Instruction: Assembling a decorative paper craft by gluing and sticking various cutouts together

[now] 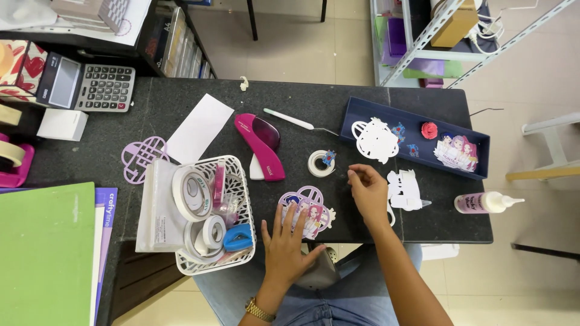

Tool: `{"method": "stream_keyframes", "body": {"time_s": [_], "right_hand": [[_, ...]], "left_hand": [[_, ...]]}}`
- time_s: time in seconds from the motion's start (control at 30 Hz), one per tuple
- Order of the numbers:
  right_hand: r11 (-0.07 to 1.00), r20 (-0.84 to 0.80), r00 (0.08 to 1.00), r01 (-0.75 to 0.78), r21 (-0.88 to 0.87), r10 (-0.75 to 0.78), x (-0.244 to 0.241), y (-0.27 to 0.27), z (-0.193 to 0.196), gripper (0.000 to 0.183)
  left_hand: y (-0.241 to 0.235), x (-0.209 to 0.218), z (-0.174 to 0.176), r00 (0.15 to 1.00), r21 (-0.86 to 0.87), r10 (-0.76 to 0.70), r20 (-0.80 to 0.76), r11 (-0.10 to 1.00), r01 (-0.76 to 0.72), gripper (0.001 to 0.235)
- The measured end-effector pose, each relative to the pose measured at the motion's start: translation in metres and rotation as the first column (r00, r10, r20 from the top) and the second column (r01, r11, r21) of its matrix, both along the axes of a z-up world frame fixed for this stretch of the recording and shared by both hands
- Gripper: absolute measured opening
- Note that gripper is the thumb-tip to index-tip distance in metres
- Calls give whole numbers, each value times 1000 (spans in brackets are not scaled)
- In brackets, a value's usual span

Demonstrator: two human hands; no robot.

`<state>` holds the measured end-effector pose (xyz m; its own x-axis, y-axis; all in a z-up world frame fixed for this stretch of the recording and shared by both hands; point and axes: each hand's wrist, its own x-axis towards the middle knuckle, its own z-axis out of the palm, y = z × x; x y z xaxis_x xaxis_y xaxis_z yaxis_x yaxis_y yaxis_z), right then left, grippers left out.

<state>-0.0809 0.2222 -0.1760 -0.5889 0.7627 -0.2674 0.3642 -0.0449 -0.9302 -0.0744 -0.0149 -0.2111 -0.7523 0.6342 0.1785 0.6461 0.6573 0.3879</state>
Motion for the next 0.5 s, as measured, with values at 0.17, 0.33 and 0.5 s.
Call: {"method": "stream_keyframes", "body": {"time_s": [0.17, 0.33, 0.5], "right_hand": [[996, 62, 997, -36, -81, 41, -7, 1, 5, 24], [976, 39, 999, 9, -217, -1, -38, 3, 7, 24], [962, 40, 999, 26, -274, -16, -53, 10, -3, 17]], "left_hand": [[1, 0, 1, 999, -36, -1, -32, 999, 0, 91], [0, 1, -3, 1000, -35, -4, -23, 999, 3, 91], [-1, 2, -5, 1000, -36, -1, -13, 999, 1, 92]]}}
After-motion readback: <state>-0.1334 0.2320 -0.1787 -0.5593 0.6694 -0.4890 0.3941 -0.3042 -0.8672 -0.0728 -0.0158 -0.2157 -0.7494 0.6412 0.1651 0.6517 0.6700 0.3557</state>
